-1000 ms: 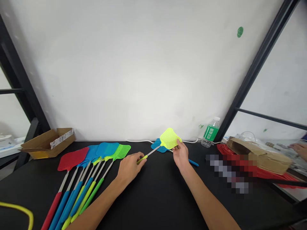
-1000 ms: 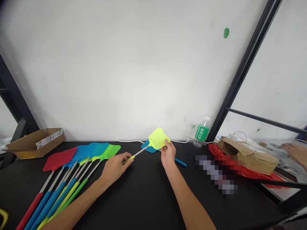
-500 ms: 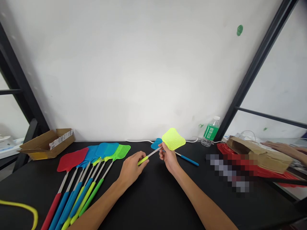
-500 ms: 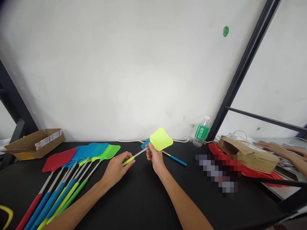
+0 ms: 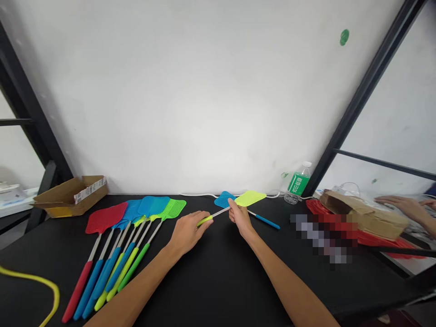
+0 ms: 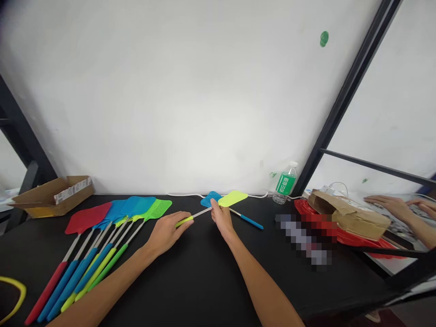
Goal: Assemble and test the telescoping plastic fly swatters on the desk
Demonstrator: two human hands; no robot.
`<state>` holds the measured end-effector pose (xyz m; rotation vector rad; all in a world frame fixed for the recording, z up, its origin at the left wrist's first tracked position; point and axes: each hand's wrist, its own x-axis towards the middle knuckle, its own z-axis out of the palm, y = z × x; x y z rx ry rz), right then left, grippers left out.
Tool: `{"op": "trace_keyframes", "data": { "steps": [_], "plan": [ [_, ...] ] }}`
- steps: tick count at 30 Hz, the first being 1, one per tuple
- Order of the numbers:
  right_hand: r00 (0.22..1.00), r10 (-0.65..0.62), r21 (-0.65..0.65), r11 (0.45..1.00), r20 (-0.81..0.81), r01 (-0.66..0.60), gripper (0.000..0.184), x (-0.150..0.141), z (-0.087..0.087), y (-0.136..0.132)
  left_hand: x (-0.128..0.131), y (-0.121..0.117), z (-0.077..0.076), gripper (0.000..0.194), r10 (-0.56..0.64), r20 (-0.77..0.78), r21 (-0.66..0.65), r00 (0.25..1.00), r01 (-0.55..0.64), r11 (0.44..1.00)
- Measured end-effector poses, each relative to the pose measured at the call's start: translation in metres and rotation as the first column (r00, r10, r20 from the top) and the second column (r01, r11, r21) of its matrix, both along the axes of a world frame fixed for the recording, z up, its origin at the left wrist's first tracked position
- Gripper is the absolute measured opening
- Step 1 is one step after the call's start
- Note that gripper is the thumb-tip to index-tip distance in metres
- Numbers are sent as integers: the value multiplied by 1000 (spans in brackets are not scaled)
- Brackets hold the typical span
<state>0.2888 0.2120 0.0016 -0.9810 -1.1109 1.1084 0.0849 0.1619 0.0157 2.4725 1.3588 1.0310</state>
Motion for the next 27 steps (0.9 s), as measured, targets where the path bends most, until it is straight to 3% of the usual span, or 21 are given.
{"op": "trace_keyframes", "data": {
  "steps": [12, 22, 27],
  "plan": [
    [999, -26, 69, 997, 35, 23, 50, 0, -7, 3, -1, 2, 0, 34, 28, -80, -13, 996, -29, 1000],
    [996, -38, 120, 992, 83, 28, 53, 1, -6, 2, 1, 0, 6, 51, 24, -111, -157, 994, -41, 987],
    [997, -22, 103, 995, 72, 14, 53, -1, -4, -2, 3, -2, 6, 33, 42, -86, -105, 995, -51, 993]
  ]
}}
